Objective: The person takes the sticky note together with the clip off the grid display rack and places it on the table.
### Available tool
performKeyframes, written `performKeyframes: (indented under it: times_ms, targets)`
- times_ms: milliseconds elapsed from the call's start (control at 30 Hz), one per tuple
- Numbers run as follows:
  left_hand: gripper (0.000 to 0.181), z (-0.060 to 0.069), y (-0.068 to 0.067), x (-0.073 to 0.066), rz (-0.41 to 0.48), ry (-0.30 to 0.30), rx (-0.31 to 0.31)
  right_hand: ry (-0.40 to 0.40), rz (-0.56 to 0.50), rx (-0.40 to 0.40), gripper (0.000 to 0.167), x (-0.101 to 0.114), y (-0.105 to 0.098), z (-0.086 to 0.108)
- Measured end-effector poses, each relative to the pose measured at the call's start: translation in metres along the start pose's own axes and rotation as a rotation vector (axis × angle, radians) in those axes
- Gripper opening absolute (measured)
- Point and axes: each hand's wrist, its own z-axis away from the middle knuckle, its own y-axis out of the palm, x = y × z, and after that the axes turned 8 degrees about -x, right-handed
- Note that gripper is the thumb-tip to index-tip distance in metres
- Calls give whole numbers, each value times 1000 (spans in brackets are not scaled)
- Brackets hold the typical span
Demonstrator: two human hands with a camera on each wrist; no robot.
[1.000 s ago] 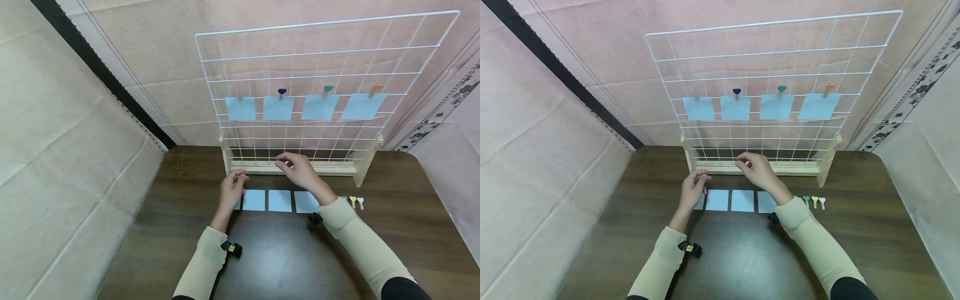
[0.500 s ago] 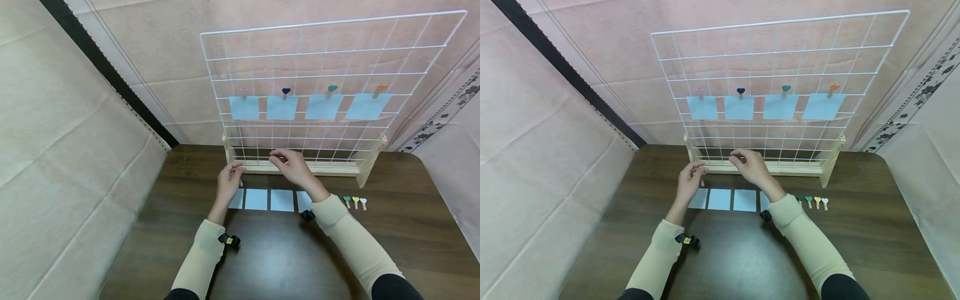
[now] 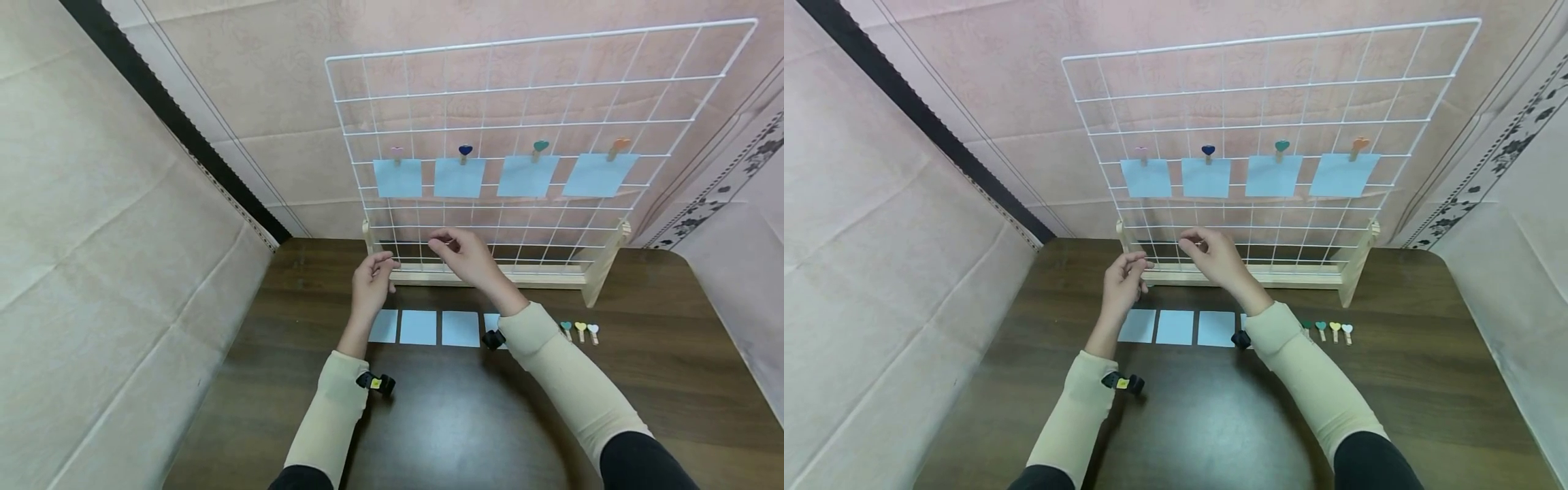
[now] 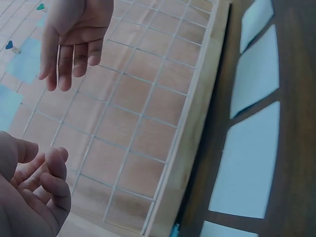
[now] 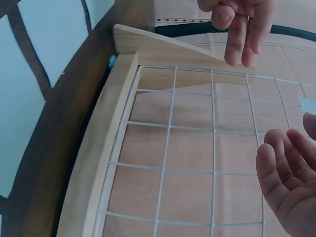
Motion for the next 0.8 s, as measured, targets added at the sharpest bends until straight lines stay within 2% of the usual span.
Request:
performKeyframes:
  times_ms: [300,600,800]
  targets:
    - [23,-11,1,-15,29,36,-19,-17,-56,-3,33,12,-5,-12]
    - [24,-21,2,-26,98,2,-11,-37,-38,-24,33,25,-9,-24]
    - [25,-26,5,-38,71,21,-17,-49,-87,-26,32,33,-6,-32]
